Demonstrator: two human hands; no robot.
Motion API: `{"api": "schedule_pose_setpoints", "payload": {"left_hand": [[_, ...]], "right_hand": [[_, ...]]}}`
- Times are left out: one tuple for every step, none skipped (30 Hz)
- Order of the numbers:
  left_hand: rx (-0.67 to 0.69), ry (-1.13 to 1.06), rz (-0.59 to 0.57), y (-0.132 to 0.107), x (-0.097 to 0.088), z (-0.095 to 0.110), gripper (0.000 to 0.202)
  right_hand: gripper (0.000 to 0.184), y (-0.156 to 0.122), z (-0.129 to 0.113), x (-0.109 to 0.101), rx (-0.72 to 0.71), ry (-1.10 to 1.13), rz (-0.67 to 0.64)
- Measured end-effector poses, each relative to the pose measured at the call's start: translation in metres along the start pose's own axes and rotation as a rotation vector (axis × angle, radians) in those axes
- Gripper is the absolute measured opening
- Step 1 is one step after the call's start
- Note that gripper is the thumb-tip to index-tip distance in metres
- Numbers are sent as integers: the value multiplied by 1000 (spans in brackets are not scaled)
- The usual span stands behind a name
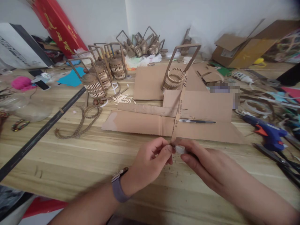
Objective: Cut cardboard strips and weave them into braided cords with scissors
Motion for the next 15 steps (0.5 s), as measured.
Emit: {"api": "schedule_pose_setpoints", "payload": {"left_hand": [[8, 8, 1, 0, 0, 0, 25], [15, 20, 5, 0, -1, -1, 25], [20, 35, 10, -1, -1, -1, 25], [24, 53, 20, -1, -1, -1, 26], [27, 70, 31, -2, -1, -2, 26], [30, 85, 42, -2, -1, -3, 27], [32, 91, 49, -3, -1, -3, 27], [33, 86, 51, -3, -1, -4, 28], [33, 74, 48, -3, -1, -4, 29], [34, 61, 40, -3, -1, -4, 30], [35, 51, 32, -3, -1, -4, 30], [36, 47, 30, -2, 0, -4, 30], [38, 50, 39, -2, 0, -4, 29], [36, 57, 59, -2, 0, -3, 29], [29, 61, 86, -1, 0, -2, 28]], "right_hand": [[29, 0, 0, 0, 43, 70, -2], [30, 0, -1, -1, 78, 131, 8], [30, 1, -1, -1, 103, 183, 28], [31, 1, -1, -2, 120, 231, 52], [32, 2, -2, -2, 136, 274, 73], [33, 2, -3, -1, 152, 315, 88], [34, 3, -4, -1, 170, 360, 90], [34, 3, -4, 0, 186, 404, 88], [34, 3, -5, 1, 200, 443, 84], [34, 3, -6, 2, 203, 471, 81], [34, 3, -7, 2, 200, 481, 76], [34, 3, -7, 2, 197, 467, 71], [34, 3, -6, 2, 195, 426, 69], [33, 1, -5, 2, 191, 367, 70], [32, -1, -3, 3, 181, 299, 69]]}}
Point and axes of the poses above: each hand's wrist, its own y-axis towards the middle knuckle, its own x-axis out of the palm, z = x × y, the point moved 1 cm from there along y, towards the middle knuckle, and after that the axes turned 11 degrees about -x, right-handed, at the moved point
